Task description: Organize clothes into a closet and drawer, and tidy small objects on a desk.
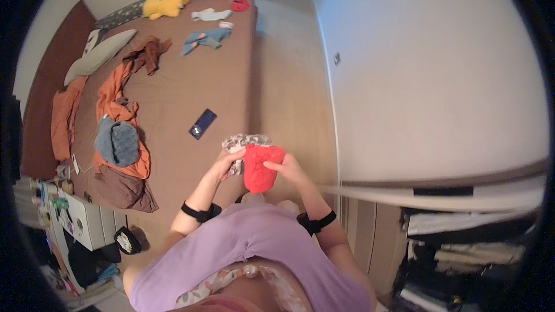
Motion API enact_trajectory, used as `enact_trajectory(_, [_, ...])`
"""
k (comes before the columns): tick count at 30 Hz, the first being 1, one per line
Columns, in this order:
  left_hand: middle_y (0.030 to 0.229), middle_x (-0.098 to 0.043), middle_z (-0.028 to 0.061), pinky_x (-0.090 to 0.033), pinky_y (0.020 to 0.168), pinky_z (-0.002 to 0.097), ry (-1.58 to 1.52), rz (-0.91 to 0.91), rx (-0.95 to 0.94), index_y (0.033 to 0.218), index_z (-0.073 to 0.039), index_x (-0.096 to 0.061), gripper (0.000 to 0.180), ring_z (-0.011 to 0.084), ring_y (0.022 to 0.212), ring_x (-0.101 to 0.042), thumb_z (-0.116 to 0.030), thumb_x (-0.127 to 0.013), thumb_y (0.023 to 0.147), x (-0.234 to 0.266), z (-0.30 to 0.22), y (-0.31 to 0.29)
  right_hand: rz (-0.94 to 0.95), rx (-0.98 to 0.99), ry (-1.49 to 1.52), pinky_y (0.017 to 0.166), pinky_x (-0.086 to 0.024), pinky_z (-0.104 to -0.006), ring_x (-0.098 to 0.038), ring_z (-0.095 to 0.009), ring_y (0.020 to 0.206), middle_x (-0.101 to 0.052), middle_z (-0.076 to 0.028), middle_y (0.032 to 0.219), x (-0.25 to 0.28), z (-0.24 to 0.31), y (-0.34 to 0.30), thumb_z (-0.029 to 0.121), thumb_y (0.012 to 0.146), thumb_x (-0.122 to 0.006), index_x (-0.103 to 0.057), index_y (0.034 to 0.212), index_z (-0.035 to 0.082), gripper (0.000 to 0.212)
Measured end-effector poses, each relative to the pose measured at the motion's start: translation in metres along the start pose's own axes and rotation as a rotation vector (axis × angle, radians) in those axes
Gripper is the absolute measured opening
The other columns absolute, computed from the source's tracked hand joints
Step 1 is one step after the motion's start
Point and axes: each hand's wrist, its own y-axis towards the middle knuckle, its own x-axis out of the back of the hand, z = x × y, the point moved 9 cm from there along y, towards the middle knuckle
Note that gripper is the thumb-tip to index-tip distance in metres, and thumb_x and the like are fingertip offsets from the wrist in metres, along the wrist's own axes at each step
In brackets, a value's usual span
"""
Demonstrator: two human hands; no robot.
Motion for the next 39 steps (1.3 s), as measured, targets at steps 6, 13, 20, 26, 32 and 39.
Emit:
enact_trajectory(6, [0.096, -0.059, 0.0110, -0.049, 0.073, 0.0301, -0.284, 0.304, 0.107, 0.102, 0.001, -0.052, 0.032, 0.0178, 0.084, -0.058, -0.013, -0.061, 0.075, -0.141, 0.013, -0.019, -0.360, 0.222, 0.314, 0.089, -0.034, -0.0286, -0.047, -0.014, 0.103, -0.052, -0.006, 0.110, 0.075, -0.012, -0.135, 0.003, 0.075, -0.058, -0.043, 0.115, -0.001, 0.043])
enact_trajectory(13, [0.098, -0.057, 0.0118, -0.049, 0.074, 0.0322, -0.261, 0.171, 0.194, 0.105, 0.001, -0.048, 0.037, 0.0198, 0.086, -0.058, -0.018, -0.061, 0.076, -0.188, 0.066, -0.057, -0.538, 0.262, 0.596, 0.091, -0.034, -0.0303, -0.046, -0.015, 0.104, -0.050, -0.007, 0.112, 0.104, -0.025, -0.238, 0.008, 0.083, -0.049, -0.045, 0.113, 0.000, 0.031])
enact_trajectory(20, [0.099, -0.057, 0.0061, -0.047, 0.073, 0.0284, -0.433, 0.123, 0.163, 0.105, -0.003, -0.051, 0.035, 0.0146, 0.087, -0.056, -0.023, -0.060, 0.077, -0.181, 0.072, -0.095, -0.589, 0.234, 0.251, 0.083, -0.040, -0.0270, -0.051, -0.012, 0.095, -0.054, -0.007, 0.105, 0.074, -0.011, -0.190, 0.009, 0.079, -0.057, -0.048, 0.108, -0.001, 0.031])
enact_trajectory(26, [0.107, -0.054, 0.0053, -0.042, 0.082, 0.0296, -0.273, -0.061, -0.042, 0.113, -0.004, -0.044, 0.047, 0.0153, 0.095, -0.052, -0.026, -0.062, 0.075, -0.074, 0.038, -0.075, -0.239, 0.194, 0.107, 0.077, -0.043, -0.0267, -0.055, -0.013, 0.086, -0.058, -0.007, 0.096, 0.005, 0.018, -0.078, 0.010, 0.076, -0.062, -0.051, 0.103, -0.002, 0.031])
enact_trajectory(32, [0.109, -0.052, 0.0073, -0.042, 0.084, 0.0321, -0.036, -0.359, -0.269, 0.116, -0.004, -0.041, 0.052, 0.0182, 0.099, -0.051, -0.023, -0.064, 0.073, 0.032, -0.021, -0.092, -0.045, 0.169, -0.278, 0.074, -0.044, -0.0283, -0.056, -0.014, 0.082, -0.060, -0.009, 0.090, -0.089, 0.026, 0.030, 0.020, 0.069, -0.068, -0.056, 0.096, 0.000, 0.036])
enact_trajectory(39, [0.108, -0.052, 0.0128, -0.042, 0.085, 0.0337, -0.377, -0.650, -0.196, 0.116, -0.003, -0.042, 0.051, 0.0215, 0.100, -0.051, -0.018, -0.063, 0.071, 0.101, -0.042, -0.120, 0.622, -0.017, -0.288, 0.067, -0.045, -0.0268, -0.055, -0.014, 0.074, -0.057, -0.005, 0.092, -0.146, -0.002, 0.161, 0.031, 0.072, -0.065, -0.055, 0.100, 0.003, 0.040])
